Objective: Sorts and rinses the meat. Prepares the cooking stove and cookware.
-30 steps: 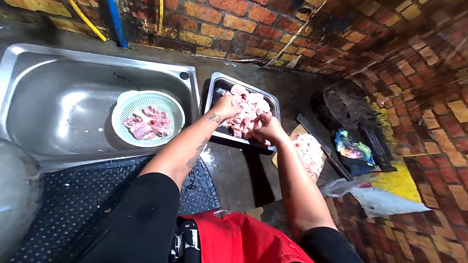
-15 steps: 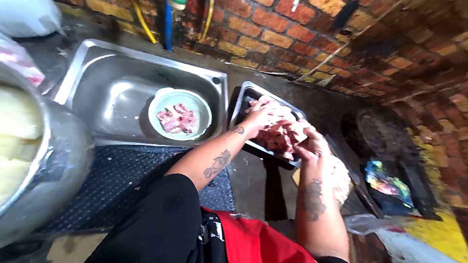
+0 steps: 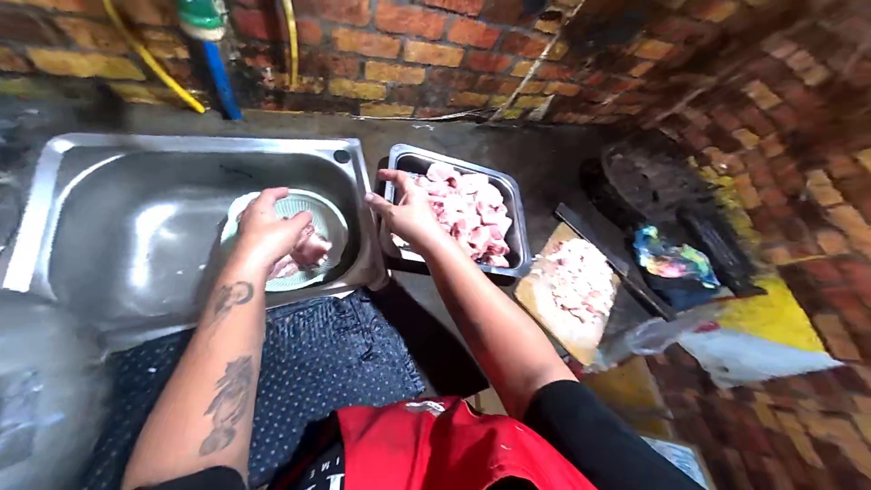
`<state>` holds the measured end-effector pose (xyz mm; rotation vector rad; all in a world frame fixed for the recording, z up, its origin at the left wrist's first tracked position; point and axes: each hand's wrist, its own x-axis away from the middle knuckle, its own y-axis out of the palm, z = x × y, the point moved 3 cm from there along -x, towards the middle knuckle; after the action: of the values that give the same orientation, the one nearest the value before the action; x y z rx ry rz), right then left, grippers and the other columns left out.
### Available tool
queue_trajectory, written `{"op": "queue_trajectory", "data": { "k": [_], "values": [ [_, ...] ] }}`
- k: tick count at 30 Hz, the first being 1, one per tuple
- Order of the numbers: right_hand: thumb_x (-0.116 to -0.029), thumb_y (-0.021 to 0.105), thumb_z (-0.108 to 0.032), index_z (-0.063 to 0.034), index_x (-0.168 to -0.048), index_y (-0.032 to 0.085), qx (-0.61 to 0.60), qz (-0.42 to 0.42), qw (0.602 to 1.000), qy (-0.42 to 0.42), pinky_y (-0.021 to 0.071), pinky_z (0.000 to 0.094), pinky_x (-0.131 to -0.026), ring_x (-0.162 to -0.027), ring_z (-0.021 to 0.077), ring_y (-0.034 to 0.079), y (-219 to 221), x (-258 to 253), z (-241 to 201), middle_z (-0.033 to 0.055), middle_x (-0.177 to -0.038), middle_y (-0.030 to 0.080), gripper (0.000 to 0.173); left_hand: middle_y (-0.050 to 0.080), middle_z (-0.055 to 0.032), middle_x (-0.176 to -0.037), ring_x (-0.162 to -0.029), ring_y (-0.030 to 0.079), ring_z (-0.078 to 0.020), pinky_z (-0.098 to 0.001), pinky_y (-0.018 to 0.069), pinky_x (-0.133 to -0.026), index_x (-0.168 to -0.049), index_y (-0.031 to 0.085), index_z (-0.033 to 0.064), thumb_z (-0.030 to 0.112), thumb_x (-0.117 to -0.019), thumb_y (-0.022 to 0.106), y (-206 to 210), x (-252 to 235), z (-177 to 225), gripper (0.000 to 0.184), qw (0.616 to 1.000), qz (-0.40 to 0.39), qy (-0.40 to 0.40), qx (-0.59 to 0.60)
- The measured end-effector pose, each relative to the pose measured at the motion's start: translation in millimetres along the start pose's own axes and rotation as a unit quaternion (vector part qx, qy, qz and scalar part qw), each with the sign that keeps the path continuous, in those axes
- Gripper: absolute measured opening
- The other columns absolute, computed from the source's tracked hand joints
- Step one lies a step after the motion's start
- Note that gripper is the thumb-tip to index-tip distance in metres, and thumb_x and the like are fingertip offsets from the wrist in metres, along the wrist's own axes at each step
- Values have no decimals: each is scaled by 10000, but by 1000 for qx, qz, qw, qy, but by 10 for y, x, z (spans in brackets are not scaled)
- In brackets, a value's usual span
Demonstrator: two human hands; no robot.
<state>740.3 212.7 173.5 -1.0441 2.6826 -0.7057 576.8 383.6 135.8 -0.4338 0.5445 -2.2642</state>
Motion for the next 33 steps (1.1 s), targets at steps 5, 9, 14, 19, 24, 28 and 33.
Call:
{"op": "queue_trajectory", "data": {
  "k": [5, 9, 14, 19, 24, 28, 33],
  "values": [
    [-899, 746, -261, -63, -1453, 552, 213, 158, 954, 137, 403, 672, -1081, -1384, 542, 403, -1021, -112, 520, 351, -1488, 425, 620, 623, -244, -1341, -1254, 604, -392, -585, 471, -1062, -1339, 603, -13, 180, -993, 669, 287, 46, 419, 401, 995, -32, 86, -27],
    [-886, 759, -203, -31, -1355, 636, 281, 121, 927, 216, 411, 705, -1056, -1362, 548, 428, -1399, -67, 981, 358, -1432, 481, 514, 653, -246, -1295, -1239, 624, -383, -562, 477, -1079, -1313, 627, -29, 112, -983, 626, 1030, -198, 1043, 358, 962, -111, 240, -74],
    [-897, 735, -103, 0, -1220, 671, 277, 70, 945, 162, 487, 677, -983, -1159, 447, 636, -1533, 68, 1121, 272, -1205, 667, 345, 640, -241, -1330, -1300, 579, -402, -586, 432, -1114, -1365, 609, -6, 86, -954, 619, 2011, -713, 1559, 421, 914, -192, 319, -159],
    [-964, 669, -105, 44, -1285, 542, -10, 269, 954, 129, 569, 509, -866, -975, 310, 671, -1932, 19, 1352, 228, -1126, 654, 376, 604, -237, -1370, -1353, 514, -428, -614, 443, -1092, -1369, 610, 0, 108, -874, 727, 2502, -1058, 1645, 520, 908, -198, 291, -225],
    [-941, 695, -115, -28, -1428, 538, 120, 121, 970, 175, 504, 597, -1013, -1188, 389, 635, -1943, -343, 1379, 255, -1290, 644, 519, 523, -264, -1445, -1412, 428, -455, -617, 443, -1084, -1320, 638, 1, 249, -854, 782, 2571, -1059, 1711, 546, 895, -204, 226, -328],
    [-876, 778, -206, -112, -1394, 620, 283, 39, 935, 211, 450, 701, -1023, -1258, 452, 590, -1740, -547, 1366, 263, -1310, 641, 550, 638, -271, -1278, -1240, 596, -448, -658, 474, -1001, -1279, 629, 9, 220, -893, 716, 2461, -1003, 1621, 448, 904, -217, 205, -305],
    [-872, 764, -205, -77, -1250, 703, 380, 8, 901, 210, 476, 727, -962, -1187, 469, 628, -1711, -490, 1197, 266, -1220, 680, 404, 681, -232, -1084, -1067, 662, -382, -604, 528, -915, -1193, 632, 2, 128, -882, 732, 2015, -1003, 1394, 350, 972, -180, 139, -59]
  ]
}}
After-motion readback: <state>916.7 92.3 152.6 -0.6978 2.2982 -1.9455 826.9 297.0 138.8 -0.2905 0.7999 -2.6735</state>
